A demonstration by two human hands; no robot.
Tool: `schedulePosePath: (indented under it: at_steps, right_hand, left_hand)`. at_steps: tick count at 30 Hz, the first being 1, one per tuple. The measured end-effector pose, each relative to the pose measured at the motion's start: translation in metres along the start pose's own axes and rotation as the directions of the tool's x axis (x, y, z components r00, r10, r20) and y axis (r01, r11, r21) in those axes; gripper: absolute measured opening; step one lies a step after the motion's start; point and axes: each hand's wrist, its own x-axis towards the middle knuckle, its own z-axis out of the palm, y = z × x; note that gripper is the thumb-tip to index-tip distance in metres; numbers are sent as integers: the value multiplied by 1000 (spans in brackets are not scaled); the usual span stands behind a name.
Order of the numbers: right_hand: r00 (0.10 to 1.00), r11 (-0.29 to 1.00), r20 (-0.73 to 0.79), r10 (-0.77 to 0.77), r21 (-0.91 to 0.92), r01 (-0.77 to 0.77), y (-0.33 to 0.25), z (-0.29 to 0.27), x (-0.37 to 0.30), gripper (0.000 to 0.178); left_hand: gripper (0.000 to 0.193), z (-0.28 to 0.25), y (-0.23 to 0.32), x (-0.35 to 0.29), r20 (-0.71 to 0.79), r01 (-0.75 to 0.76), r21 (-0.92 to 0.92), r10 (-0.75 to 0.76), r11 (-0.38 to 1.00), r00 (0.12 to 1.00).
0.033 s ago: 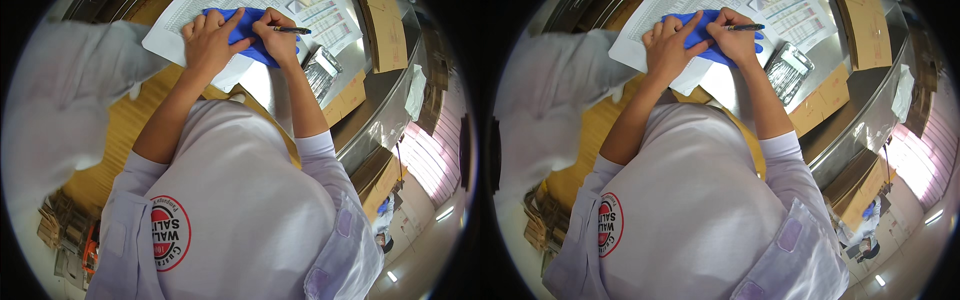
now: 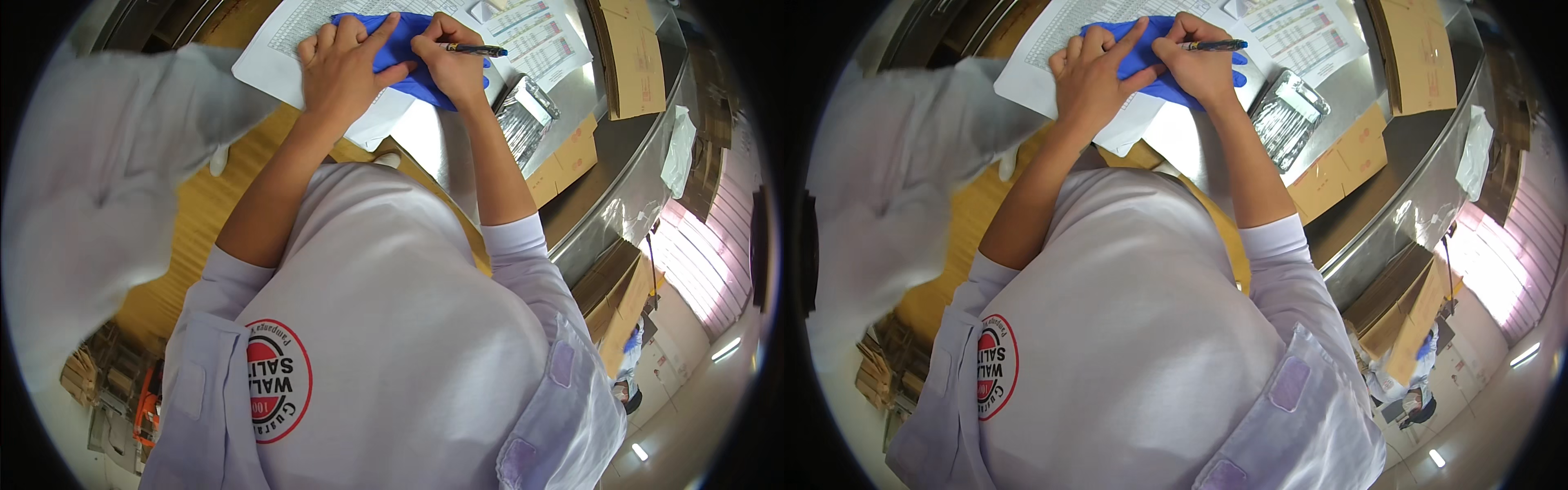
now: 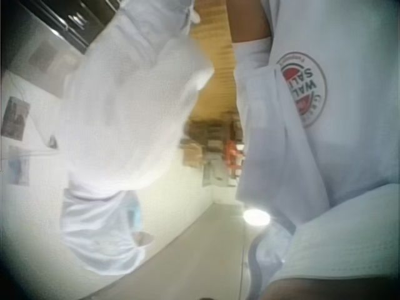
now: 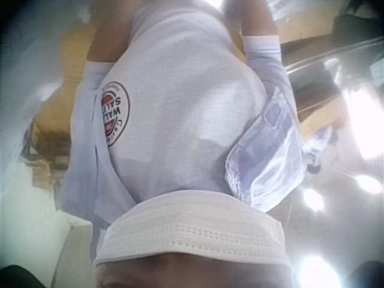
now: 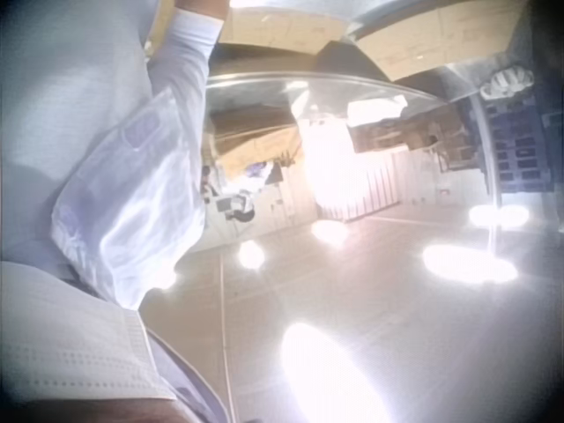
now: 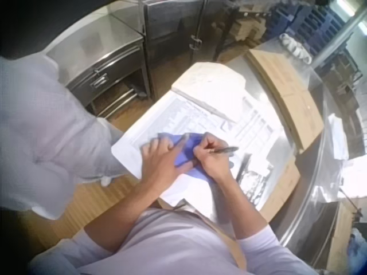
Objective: The person writes on a document, then cuts a large white plastic sheet on a stainless steel table using scissors, and finally tapes a cardboard box with packing tape. Other workers in white uniforms are visible nearby.
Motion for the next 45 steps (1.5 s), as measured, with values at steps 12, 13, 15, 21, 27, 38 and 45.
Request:
schedulePosePath:
  at_steps: [12, 13, 15, 21, 27, 38, 45]
  right_hand:
    - [999, 999, 0, -34, -40, 34, -1, 3, 4, 21]
    - [999, 998, 10, -35, -53, 35, -1, 2, 4, 21]
    - [998, 994, 18, -64, -86, 65, 1, 1, 5, 21]
    - [1000, 994, 7, 17, 105, -18, 9, 3, 0, 21]
    - [1000, 997, -12, 14, 71, -13, -1, 5, -1, 23]
    - [979, 911, -152, 135, 408, -62, -21, -13, 9, 14]
    - [858, 898, -432, 277, -201, -391, -31, -107, 21, 62]
  left_hand:
    - [60, -11, 6, 5, 24, 12, 46, -13, 999, 1000]
    - [60, -10, 6, 5, 24, 11, 40, -12, 999, 1000]
    - [60, -10, 6, 5, 24, 9, 39, -10, 999, 1000]
    - [60, -11, 8, 5, 28, 9, 50, -11, 999, 1000]
    - [62, -24, 12, 7, 21, 9, -52, -8, 999, 1000]
    - [58, -5, -1, 5, -4, -10, 17, 10, 1000, 1000]
    - [39, -29, -24, 14, -104, -142, -426, 107, 893, 989]
